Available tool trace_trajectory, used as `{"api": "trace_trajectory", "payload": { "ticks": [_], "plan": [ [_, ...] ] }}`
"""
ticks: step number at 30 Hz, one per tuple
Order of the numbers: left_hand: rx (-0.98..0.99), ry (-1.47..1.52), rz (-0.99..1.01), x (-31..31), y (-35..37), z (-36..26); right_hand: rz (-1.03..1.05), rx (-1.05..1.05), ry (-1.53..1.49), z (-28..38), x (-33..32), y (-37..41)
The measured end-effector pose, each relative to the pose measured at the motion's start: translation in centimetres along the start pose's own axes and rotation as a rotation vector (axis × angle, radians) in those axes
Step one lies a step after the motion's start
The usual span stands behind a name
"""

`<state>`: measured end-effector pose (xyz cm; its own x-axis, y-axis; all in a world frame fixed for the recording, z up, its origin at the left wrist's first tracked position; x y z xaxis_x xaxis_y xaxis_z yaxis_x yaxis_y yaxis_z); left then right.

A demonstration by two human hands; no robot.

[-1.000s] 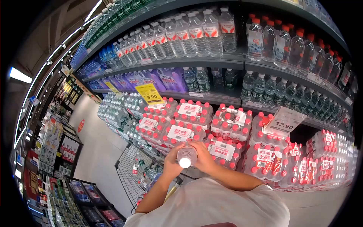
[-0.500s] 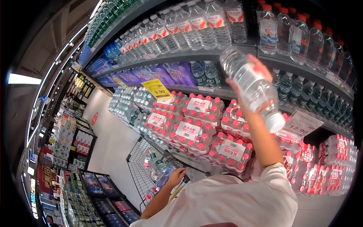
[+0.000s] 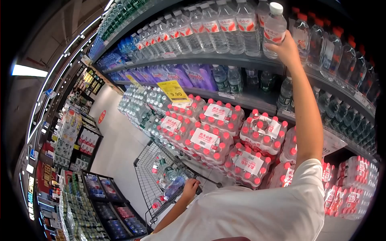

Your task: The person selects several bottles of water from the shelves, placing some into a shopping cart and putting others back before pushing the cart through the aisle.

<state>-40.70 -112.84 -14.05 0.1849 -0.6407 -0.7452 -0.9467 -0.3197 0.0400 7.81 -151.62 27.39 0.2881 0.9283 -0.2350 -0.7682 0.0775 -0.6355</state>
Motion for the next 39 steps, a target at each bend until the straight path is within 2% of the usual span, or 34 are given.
{"api": "trace_trajectory", "payload": {
  "ticks": [4, 8, 17, 21, 22, 25, 29, 31, 33, 34, 37, 38, 39],
  "plan": [
    [-0.008, 0.018, -0.004, -0.1, -0.2, -0.4, 0.04, -0.063, 0.143, -1.1, 1.2, -2.0],
    [-0.004, 0.04, -0.008, -0.1, -0.5, -0.6, -0.031, -0.165, 0.355, -1.1, 2.2, -1.8],
    [0.004, 0.034, 0.01, 0.0, -0.5, -0.4, -0.11, -0.144, 0.423, -2.0, 2.7, -0.7],
    [0.021, 0.025, 0.015, 0.0, -0.3, -0.1, -0.122, -0.144, 0.502, -0.2, 3.1, 1.6],
    [0.036, 0.026, 0.004, 0.1, -0.5, 0.1, 0.023, -0.009, 0.503, 0.8, 3.1, 2.6],
    [0.066, 0.034, -0.011, 0.1, -0.4, 0.0, -0.234, -0.355, 0.791, 3.6, 3.6, 6.5],
    [0.033, 0.013, 0.009, 0.2, -0.7, -0.2, -0.009, -0.46, 0.424, 6.1, 5.4, 13.7],
    [0.021, 0.007, 0.019, 0.2, -0.8, -0.3, 0.226, -0.428, 0.211, 5.8, 7.5, 18.8],
    [0.01, 0.006, 0.017, 0.1, -0.9, -0.5, 0.415, -0.377, 0.222, 3.7, 10.2, 24.0],
    [0.003, 0.006, 0.016, 0.2, -0.8, -0.5, 0.592, -0.247, 0.216, 1.4, 12.0, 26.8],
    [0.003, 0.0, 0.013, -0.1, -0.8, -1.0, 0.883, -0.177, 0.378, -4.3, 15.2, 34.8],
    [-0.004, -0.005, 0.018, -0.1, -0.8, -1.0, 0.851, -0.155, 0.338, -6.4, 16.4, 37.8],
    [-0.012, -0.009, 0.022, 0.0, -0.7, -1.0, 0.911, -0.109, 0.371, -7.0, 16.6, 39.7]
  ]
}}
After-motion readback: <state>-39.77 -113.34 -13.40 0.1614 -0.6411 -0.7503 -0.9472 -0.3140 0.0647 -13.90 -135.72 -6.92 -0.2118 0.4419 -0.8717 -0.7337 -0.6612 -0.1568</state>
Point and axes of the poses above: each hand's wrist, its own y-axis away from the middle knuckle, its own x-axis out of the palm, z = x × y, the point moved 4 cm from there along -y, towards the middle knuckle, and after that the axes turned 3 degrees about -z, right-handed, at the moved point
